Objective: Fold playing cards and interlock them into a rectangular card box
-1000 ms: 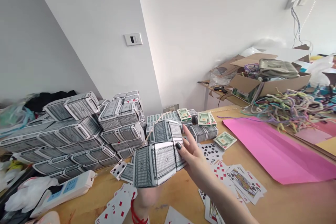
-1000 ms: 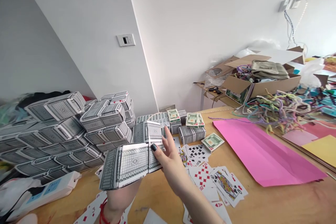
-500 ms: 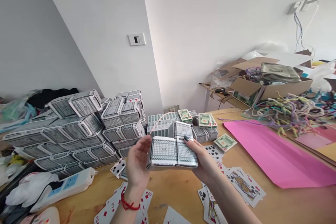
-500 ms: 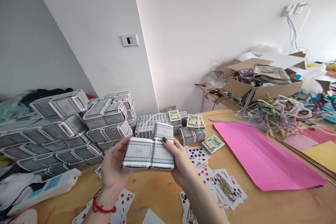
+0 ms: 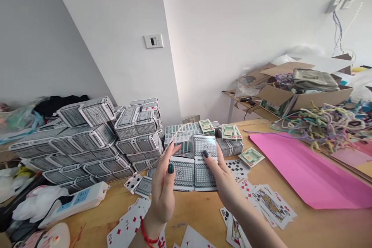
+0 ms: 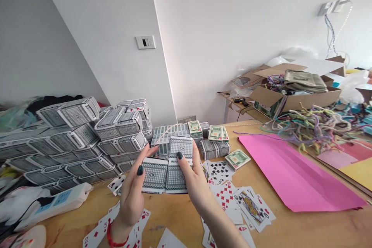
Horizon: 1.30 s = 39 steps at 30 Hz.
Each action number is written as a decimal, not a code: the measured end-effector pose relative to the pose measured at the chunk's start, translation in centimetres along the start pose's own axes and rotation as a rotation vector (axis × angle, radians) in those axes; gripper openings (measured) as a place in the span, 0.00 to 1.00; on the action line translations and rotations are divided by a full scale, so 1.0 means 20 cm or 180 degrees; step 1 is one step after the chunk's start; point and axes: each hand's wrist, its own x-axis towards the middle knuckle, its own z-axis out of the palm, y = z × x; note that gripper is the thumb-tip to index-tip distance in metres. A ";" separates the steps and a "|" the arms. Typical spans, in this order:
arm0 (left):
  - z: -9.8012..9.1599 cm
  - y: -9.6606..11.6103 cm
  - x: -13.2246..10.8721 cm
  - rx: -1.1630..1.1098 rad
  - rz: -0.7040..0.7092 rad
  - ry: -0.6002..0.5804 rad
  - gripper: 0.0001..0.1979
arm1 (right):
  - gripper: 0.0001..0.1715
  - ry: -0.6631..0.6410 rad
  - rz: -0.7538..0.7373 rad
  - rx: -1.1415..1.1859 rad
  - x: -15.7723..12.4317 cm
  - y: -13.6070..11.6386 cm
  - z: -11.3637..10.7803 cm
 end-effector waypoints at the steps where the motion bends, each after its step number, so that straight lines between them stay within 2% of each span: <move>1: 0.00 0.00 0.00 -0.0002 0.0001 0.0038 0.23 | 0.40 0.0006 -0.0036 -0.0093 0.00 0.01 0.00; 6: 0.05 0.00 -0.04 -0.0014 -0.0046 0.0242 0.21 | 0.40 0.0287 -0.0347 -0.0334 -0.01 0.02 0.02; 10: 0.07 -0.01 -0.05 -0.0006 -0.0083 0.0140 0.22 | 0.41 0.0355 -0.0274 -0.0323 -0.01 0.01 0.03; 15: -0.01 -0.04 -0.01 0.0086 0.0157 0.0214 0.19 | 0.38 -0.0045 -0.0188 -0.0051 -0.01 0.00 0.04; 18: -0.08 -0.03 0.03 0.0113 0.0080 0.0076 0.18 | 0.26 -0.0085 -0.0152 -0.0017 0.01 -0.01 0.01; 21: -0.14 -0.01 0.07 0.0077 0.0060 0.0053 0.16 | 0.17 -0.0191 -0.0117 -0.0370 0.04 -0.04 -0.04; 22: -0.16 0.00 0.08 0.0036 -0.0059 0.0148 0.15 | 0.16 -0.0312 -0.0130 -0.0557 0.04 -0.05 -0.06; 26: -0.21 0.02 0.09 -0.0235 -0.0216 0.0083 0.14 | 0.26 -0.0812 -0.0059 -0.1141 0.03 -0.10 -0.09; 28: -0.21 0.01 0.09 -0.0432 -0.0299 0.0072 0.16 | 0.22 -0.1083 0.0044 -0.1302 0.02 -0.10 -0.08; 30: -0.20 0.00 0.09 -0.0612 -0.0436 -0.0009 0.18 | 0.16 -0.1175 0.0058 -0.1447 0.01 -0.08 -0.06; 33: -0.18 -0.02 0.09 -0.0756 -0.0661 -0.0188 0.21 | 0.14 -0.1000 0.0030 -0.1277 0.01 -0.01 -0.03; 35: -0.16 -0.03 0.09 -0.0792 -0.0766 -0.0210 0.23 | 0.14 -0.1001 0.0436 -0.0876 0.02 0.04 -0.01; 37: -0.14 -0.05 0.09 -0.0799 -0.0845 -0.0046 0.25 | 0.11 -0.0852 0.0865 -0.0534 0.04 0.08 0.00; 39: -0.12 -0.08 0.09 -0.0778 -0.0916 0.0266 0.25 | 0.12 -0.0550 0.0952 -0.0434 0.06 0.10 -0.01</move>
